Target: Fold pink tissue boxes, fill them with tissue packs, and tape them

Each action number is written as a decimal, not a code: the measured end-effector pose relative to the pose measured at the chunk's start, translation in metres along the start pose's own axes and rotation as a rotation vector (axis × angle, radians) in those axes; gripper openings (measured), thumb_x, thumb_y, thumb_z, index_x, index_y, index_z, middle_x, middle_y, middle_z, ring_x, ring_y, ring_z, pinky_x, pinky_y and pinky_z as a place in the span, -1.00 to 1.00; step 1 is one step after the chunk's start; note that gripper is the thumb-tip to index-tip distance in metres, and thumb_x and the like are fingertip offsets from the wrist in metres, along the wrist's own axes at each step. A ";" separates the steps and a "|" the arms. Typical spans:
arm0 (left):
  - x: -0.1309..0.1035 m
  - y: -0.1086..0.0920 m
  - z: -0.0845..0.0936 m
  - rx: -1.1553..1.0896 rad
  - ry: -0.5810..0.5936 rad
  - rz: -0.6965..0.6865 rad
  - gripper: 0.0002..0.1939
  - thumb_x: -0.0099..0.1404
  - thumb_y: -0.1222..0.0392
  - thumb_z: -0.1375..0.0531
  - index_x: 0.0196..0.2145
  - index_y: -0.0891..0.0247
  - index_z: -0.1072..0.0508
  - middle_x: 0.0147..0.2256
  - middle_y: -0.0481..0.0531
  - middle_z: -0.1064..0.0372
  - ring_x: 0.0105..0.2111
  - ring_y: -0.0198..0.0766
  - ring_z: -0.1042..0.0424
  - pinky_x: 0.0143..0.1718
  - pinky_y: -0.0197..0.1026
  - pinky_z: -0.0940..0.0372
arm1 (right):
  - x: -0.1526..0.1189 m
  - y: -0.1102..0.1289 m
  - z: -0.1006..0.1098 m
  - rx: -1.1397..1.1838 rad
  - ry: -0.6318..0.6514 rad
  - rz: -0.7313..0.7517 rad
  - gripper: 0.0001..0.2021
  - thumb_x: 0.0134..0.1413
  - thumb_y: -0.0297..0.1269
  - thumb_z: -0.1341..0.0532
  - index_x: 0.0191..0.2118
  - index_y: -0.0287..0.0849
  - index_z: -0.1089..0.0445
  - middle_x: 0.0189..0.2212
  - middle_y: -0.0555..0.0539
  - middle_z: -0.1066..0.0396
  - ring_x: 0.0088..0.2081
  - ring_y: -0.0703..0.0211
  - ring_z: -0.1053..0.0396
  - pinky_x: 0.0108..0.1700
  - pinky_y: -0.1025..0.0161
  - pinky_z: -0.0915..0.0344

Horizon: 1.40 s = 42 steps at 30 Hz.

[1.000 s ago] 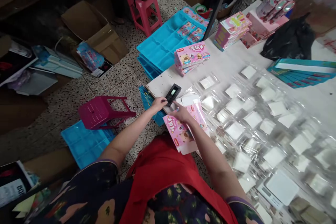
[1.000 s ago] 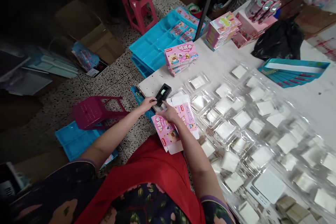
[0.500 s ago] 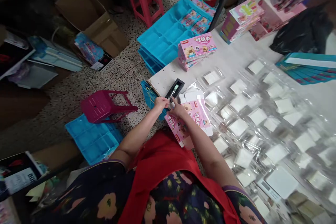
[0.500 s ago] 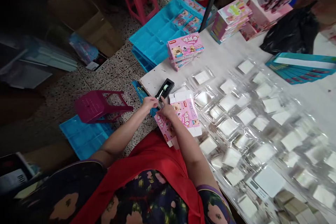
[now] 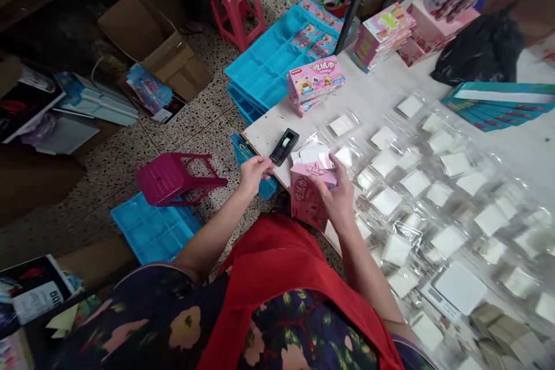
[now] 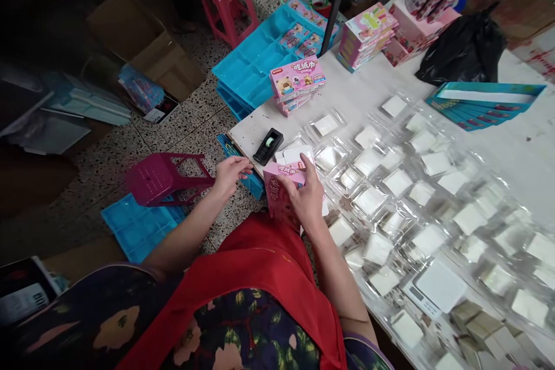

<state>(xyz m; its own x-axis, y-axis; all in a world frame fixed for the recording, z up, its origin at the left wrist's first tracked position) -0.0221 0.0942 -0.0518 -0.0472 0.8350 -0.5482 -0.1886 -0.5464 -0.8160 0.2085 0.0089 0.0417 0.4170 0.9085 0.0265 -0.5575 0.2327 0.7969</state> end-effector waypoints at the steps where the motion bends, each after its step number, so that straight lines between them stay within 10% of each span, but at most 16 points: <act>1: -0.024 -0.018 -0.008 -0.142 0.053 -0.072 -0.72 0.11 0.03 -0.27 -0.32 0.30 -0.45 -0.42 0.03 -0.49 -0.49 -0.35 -0.47 -0.54 -0.38 -0.27 | -0.009 0.011 0.009 -0.002 -0.087 0.092 -0.25 0.03 0.21 -0.19 0.22 -0.20 -0.17 -0.09 -0.24 -0.46 -0.14 -0.05 -0.45 -0.07 0.01 -0.36; 6: -0.113 -0.051 -0.066 -0.428 0.364 -0.141 -0.39 0.09 -0.05 -0.34 0.06 0.20 -0.35 -0.51 -0.11 -0.38 -0.63 -0.42 -0.30 -0.60 -0.35 -0.25 | -0.045 0.033 0.019 -0.054 -0.265 0.380 -0.31 0.04 0.15 -0.23 0.20 -0.11 -0.12 -0.16 -0.22 -0.45 -0.19 -0.06 -0.46 -0.11 0.01 -0.38; 11: -0.107 -0.074 -0.065 0.151 0.224 -0.710 -0.09 0.10 -0.28 -0.25 0.28 0.17 -0.09 -0.13 0.17 -0.39 -0.14 -0.11 -0.41 -0.17 -0.10 -0.37 | -0.047 0.025 0.038 0.024 -0.306 0.337 -0.35 0.01 0.13 -0.27 0.14 -0.10 -0.18 -0.18 -0.17 -0.44 -0.19 -0.03 -0.46 -0.10 0.03 -0.39; 18: -0.164 -0.113 -0.094 0.624 0.231 -1.549 -0.61 0.29 -0.02 -0.18 0.00 0.22 -0.37 -0.17 0.12 -0.41 -0.09 -0.17 -0.38 -0.03 -0.08 -0.33 | -0.036 -0.003 0.051 0.482 -0.141 -0.011 -0.53 0.08 0.09 -0.20 0.04 -0.05 -0.33 -0.06 -0.09 -0.41 0.00 0.02 -0.37 0.09 0.00 -0.29; 23: -0.206 -0.076 -0.109 0.578 0.211 -1.788 -0.82 0.30 0.29 -0.15 -0.12 0.19 -0.37 -0.11 0.07 -0.49 0.04 -0.18 -0.36 0.08 0.02 -0.30 | -0.050 -0.057 0.026 1.049 0.048 -0.528 -0.31 -0.09 -0.16 -0.35 0.21 0.03 -0.16 -0.04 -0.03 -0.44 -0.11 0.10 -0.45 -0.05 0.10 -0.40; 27: -0.205 -0.040 -0.130 0.656 0.465 -1.755 -0.85 0.32 0.30 -0.13 -0.17 0.20 -0.44 -0.03 0.06 -0.49 0.02 -0.18 -0.40 0.07 0.00 -0.31 | -0.066 -0.087 0.025 1.095 0.040 -0.601 -0.11 -0.24 -0.30 -0.42 0.27 0.07 -0.06 0.01 -0.01 -0.44 -0.14 0.15 -0.46 -0.09 0.17 -0.42; 32: -0.187 -0.028 -0.155 0.601 0.828 -1.395 -0.84 0.33 0.22 -0.14 -0.21 0.09 -0.51 -0.08 0.01 -0.52 -0.03 -0.17 -0.44 0.01 -0.03 -0.32 | -0.073 -0.105 0.035 0.922 0.070 -0.462 0.03 -0.19 -0.21 -0.39 0.36 0.00 0.20 0.20 -0.17 -0.26 -0.01 0.03 -0.42 -0.02 0.02 -0.40; 38: -0.078 -0.065 -0.180 0.539 0.669 -0.738 -0.70 0.10 0.03 -0.32 -0.24 0.24 -0.52 -0.27 0.08 -0.50 -0.23 -0.13 -0.45 -0.14 -0.08 -0.33 | -0.089 -0.111 0.051 0.668 0.390 -0.346 -0.10 -0.03 -0.07 -0.29 0.36 -0.01 0.19 0.22 -0.20 -0.21 0.02 -0.04 -0.41 -0.04 -0.05 -0.40; 42: -0.055 -0.053 -0.212 0.556 0.777 -0.519 -0.86 0.07 0.15 -0.28 -0.44 0.29 -0.47 -0.46 -0.01 -0.40 -0.45 -0.28 -0.35 -0.39 -0.23 -0.25 | -0.097 -0.110 0.061 0.040 0.293 -0.293 0.00 -0.17 0.12 -0.33 0.34 -0.15 0.07 0.23 -0.33 -0.12 0.13 -0.21 -0.26 0.04 -0.17 -0.30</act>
<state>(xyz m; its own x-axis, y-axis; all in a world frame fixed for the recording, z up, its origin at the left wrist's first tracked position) 0.1986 0.0639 -0.0174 0.7630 0.5797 -0.2858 -0.4333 0.1307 -0.8917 0.2727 -0.1260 -0.0117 0.3286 0.8676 -0.3733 -0.4145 0.4876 0.7684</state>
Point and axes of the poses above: each hand's wrist, its own x-axis towards the middle knuckle, its own z-axis out of the back of the hand, y = z × x, the point moved 9 cm from there along x, towards the middle knuckle
